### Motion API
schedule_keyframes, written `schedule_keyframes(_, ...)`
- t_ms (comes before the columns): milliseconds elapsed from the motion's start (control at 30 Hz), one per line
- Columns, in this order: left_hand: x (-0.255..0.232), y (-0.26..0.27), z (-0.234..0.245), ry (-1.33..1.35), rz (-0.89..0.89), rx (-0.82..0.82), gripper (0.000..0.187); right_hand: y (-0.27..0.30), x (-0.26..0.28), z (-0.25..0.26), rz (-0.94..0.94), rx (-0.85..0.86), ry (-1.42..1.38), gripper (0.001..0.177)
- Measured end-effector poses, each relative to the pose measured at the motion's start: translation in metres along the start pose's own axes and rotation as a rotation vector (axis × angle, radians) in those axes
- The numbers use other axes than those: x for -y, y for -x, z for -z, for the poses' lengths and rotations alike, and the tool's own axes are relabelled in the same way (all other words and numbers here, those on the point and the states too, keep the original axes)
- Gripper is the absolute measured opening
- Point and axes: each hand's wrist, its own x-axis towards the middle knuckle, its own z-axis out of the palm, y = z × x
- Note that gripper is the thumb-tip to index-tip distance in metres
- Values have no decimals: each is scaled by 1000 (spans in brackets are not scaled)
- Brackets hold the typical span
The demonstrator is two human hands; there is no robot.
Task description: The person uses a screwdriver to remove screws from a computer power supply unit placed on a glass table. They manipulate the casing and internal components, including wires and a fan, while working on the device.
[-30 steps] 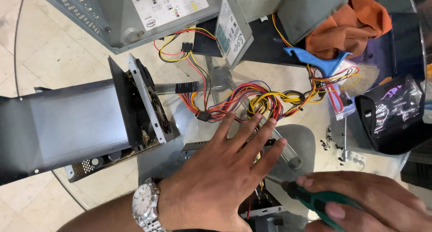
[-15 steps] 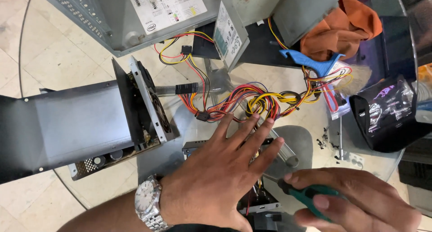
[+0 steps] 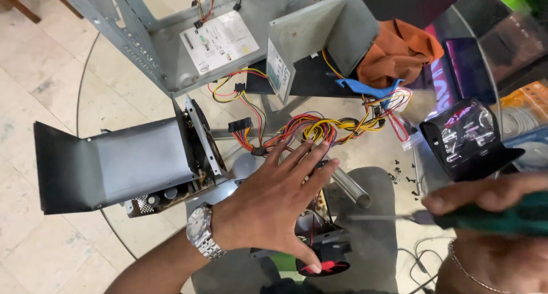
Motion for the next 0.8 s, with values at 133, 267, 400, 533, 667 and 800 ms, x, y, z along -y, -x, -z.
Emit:
schedule_keyframes(133, -6, 11, 18, -89, 34, -68, 123, 34, -2, 29, -167, -95, -495, 47)
schedule_keyframes(267, -13, 34, 9, -218, 190, -176, 56, 30, 35, -15, -63, 412, 573, 45)
schedule_keyframes(400, -15, 53, -16, -362, 304, -310, 36, 58, 6, -36, 134, 557, 640, 49)
schedule_keyframes(533, -36, 62, -24, -324, 337, -419, 27, 55, -6, -30, 26, 571, 657, 42)
schedule_keyframes(667, -61, 65, -25, -167, 423, -488, 30, 42, -11, -31, -7, 594, 708, 53)
schedule_keyframes(800, -72, 71, -29, -157, 500, -479, 45, 40, 15, -44, 24, 432, 665, 38)
